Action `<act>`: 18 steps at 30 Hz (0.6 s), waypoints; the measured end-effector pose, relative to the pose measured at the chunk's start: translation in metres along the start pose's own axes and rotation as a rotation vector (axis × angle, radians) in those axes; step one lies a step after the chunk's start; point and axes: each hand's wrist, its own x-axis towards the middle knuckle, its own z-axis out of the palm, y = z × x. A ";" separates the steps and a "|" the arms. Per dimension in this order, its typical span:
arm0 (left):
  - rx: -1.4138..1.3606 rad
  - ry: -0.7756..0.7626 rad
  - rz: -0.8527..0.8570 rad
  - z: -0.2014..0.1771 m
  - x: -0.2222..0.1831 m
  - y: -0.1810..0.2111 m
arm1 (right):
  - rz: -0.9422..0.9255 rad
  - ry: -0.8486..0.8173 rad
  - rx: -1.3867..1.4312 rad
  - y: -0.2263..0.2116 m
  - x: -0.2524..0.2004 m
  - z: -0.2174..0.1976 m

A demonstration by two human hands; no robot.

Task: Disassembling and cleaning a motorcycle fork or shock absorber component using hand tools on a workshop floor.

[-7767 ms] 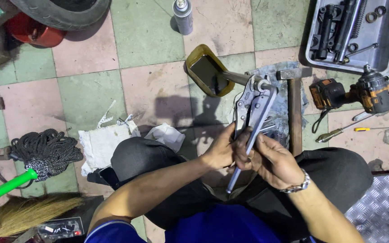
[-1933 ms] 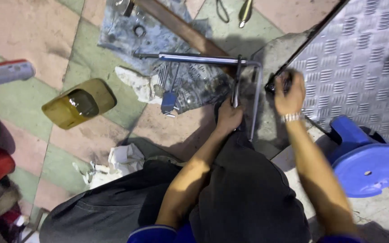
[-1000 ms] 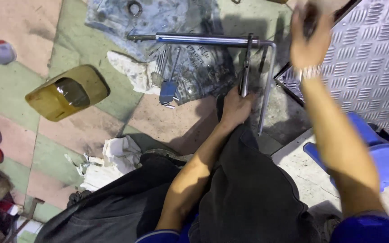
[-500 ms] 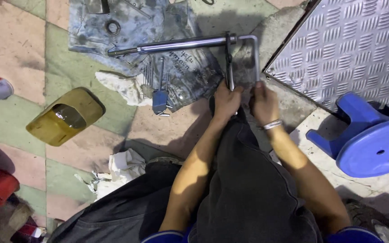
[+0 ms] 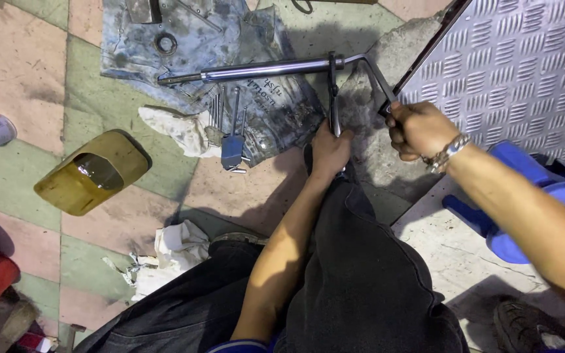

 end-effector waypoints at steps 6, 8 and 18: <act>-0.003 -0.057 -0.057 -0.010 -0.005 0.022 | 0.176 -0.089 0.004 -0.038 -0.008 0.009; -0.015 -0.089 -0.095 -0.008 -0.003 0.015 | 0.187 -0.058 -0.179 -0.051 -0.015 0.017; 0.011 -0.098 -0.114 -0.010 -0.003 0.022 | 0.135 -0.012 -0.433 -0.018 -0.014 0.016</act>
